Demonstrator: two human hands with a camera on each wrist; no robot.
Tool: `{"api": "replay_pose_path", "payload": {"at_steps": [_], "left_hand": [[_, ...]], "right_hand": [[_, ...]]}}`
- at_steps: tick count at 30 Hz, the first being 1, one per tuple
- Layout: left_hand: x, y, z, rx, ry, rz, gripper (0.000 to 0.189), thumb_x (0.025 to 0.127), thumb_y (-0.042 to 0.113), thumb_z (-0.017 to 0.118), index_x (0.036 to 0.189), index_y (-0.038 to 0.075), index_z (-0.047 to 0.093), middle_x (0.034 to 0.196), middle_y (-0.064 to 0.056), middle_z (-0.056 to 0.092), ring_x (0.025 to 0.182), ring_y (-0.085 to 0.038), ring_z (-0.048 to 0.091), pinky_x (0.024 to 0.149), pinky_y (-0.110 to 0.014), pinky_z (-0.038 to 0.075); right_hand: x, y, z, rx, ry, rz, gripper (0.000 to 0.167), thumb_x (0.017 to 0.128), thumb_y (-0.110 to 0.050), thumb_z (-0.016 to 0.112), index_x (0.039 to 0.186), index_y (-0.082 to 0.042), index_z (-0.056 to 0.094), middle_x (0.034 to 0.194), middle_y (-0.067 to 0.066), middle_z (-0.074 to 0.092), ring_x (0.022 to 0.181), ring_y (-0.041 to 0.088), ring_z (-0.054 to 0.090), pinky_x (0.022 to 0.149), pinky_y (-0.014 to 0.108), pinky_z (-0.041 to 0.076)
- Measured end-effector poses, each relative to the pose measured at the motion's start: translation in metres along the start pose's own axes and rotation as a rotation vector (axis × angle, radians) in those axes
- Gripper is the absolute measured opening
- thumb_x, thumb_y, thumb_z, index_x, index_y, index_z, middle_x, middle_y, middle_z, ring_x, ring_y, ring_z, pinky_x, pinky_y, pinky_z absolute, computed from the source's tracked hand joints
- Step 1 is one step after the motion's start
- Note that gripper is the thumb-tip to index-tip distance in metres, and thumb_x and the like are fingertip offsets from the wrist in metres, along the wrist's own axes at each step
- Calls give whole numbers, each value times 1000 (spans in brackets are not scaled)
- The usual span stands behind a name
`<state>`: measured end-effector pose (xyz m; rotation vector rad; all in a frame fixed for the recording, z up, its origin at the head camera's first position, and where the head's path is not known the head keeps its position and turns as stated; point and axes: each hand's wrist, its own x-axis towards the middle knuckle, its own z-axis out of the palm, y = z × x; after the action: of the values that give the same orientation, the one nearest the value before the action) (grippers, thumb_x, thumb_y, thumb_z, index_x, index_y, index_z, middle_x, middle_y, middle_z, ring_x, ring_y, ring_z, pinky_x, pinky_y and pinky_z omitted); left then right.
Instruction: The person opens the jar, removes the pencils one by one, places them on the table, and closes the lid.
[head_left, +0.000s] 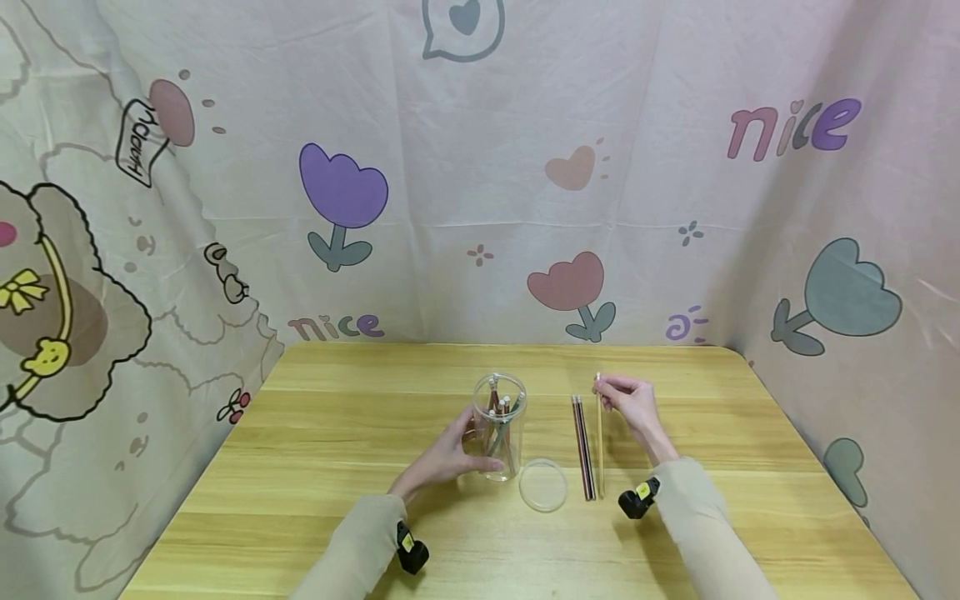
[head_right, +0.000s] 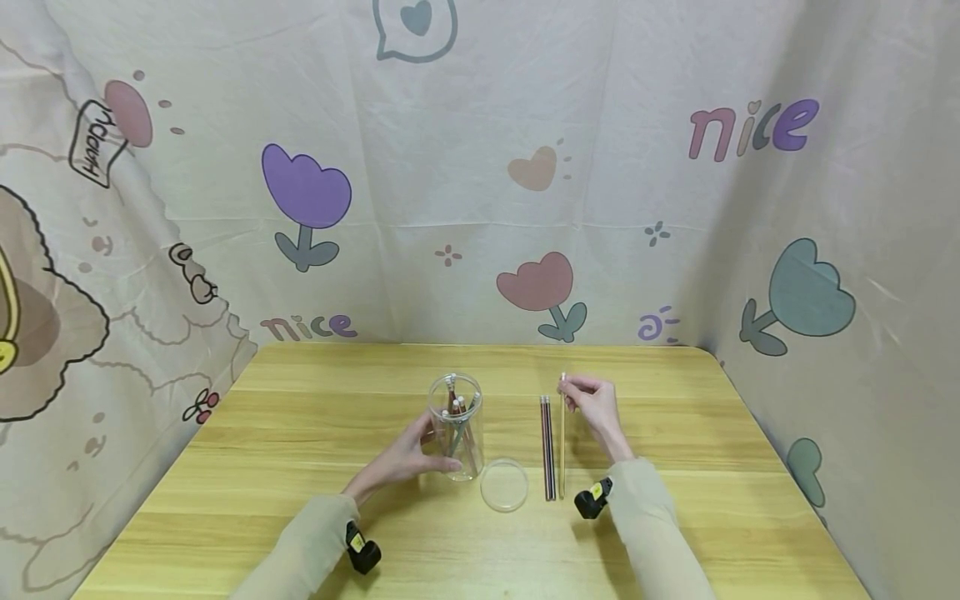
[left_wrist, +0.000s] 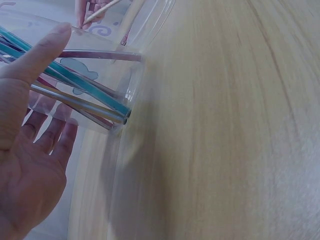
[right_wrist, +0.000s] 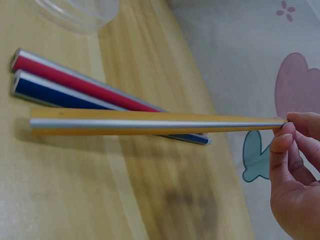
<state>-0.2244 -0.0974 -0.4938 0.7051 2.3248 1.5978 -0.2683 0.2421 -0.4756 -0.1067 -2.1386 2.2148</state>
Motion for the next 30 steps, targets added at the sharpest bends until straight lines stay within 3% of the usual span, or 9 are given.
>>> {"api": "replay_pose_path", "payload": {"at_steps": [20,30], "left_hand": [[-1,1,0,2,-3,3,97,76,22,88,155,14,31,153,-20,48,138,-45,47,115,-64,38],[0,1,0,-1,1,3,95,76,21,88,154,14,33,152,-20,47,138,-45,47,115,-64,38]], "right_hand": [[7,13,2,-133,22,63,40,94,-3,67,127,17,57,75,-6,70,60,3,57,57,17,54],[11,20,1,-194,1,90,39,95,-6,66,127,15,59,79,1,69,58,4,56,52,16,50]]}}
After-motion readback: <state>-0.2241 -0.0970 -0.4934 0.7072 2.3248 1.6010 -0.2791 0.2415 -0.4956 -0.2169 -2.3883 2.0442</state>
